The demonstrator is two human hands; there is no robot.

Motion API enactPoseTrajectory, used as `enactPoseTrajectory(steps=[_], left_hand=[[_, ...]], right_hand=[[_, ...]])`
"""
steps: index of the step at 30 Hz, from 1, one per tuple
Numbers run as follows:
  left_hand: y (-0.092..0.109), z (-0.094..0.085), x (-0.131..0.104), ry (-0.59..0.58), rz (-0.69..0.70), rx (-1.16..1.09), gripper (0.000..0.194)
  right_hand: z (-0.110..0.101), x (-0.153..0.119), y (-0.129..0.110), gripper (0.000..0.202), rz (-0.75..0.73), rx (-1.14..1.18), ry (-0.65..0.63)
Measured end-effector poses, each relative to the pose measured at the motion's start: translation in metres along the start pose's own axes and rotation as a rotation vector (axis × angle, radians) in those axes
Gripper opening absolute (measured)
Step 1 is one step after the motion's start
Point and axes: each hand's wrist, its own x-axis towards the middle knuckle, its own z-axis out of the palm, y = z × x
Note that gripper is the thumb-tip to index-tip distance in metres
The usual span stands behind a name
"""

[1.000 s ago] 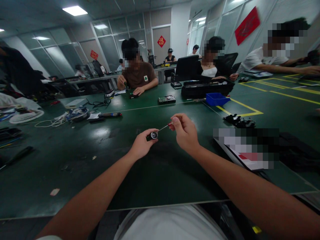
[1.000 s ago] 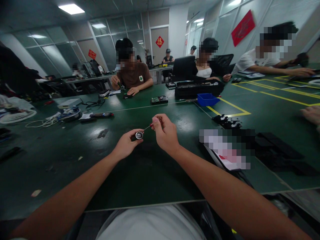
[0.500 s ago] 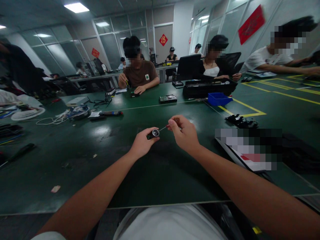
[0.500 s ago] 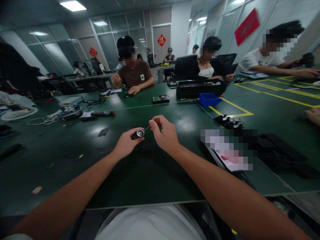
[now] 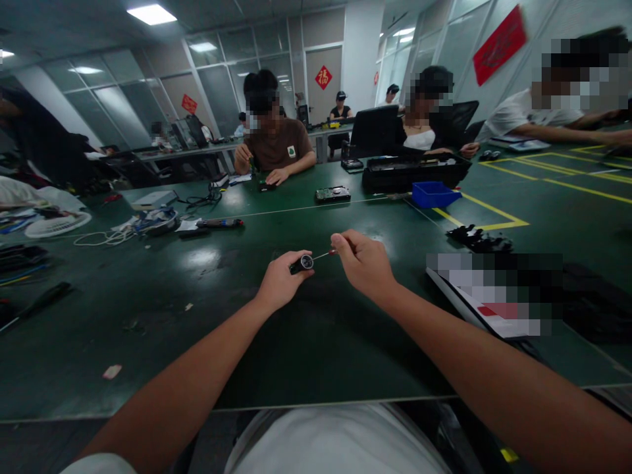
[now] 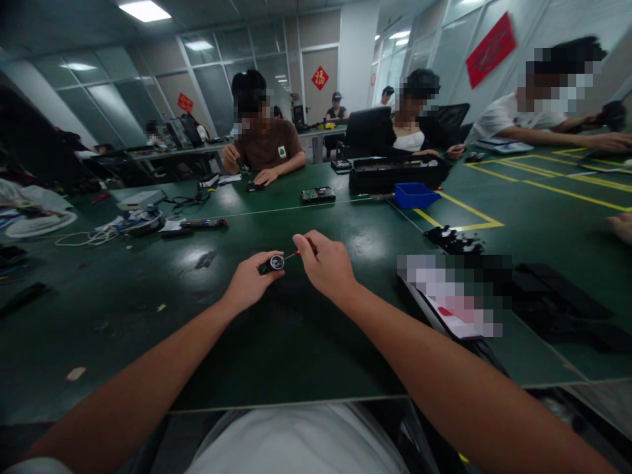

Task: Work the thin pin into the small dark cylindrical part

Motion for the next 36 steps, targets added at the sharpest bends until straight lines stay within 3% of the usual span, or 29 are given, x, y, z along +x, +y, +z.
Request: enactPoseTrajectory(steps=[3,8,12,15,20,28,36], left_hand=[[0.000,0.001,0.000,-0.020,-0.004,0.002,0.039],[0.001,0.000,0.000,0.002,-0.025,0.013,0.039],[0.004,-0.002,0.001,-0.016,0.013,0.007,0.040],[0.003,-0.003,0.002,-0.024,0.028,0.014,0.040],[0.000,-0.003,0.003,-0.009,0.024,0.021,0.041],[0.005,-0.002,0.002,-0.012,-0.016,0.026,0.041],[0.003,-0.004,0.002,-0.011,-0.015,0.046,0.041]], right_hand=[[0.002,-0.001,0.001,0.024,-0.013,0.022,0.015],[0.013,0.001,0.012,0.019,0.079,0.319,0.078],[0.020,0.011,0.027,0.023,0.333,0.640,0.093],[0.020,0.016,0.037,0.028,0.513,0.786,0.003],[0.019,0.015,0.036,0.032,0.334,0.617,0.118],[0.010,0.002,0.013,0.021,0.044,0.268,0.132],[0.009,0.000,0.009,0.019,-0.028,0.261,0.078]])
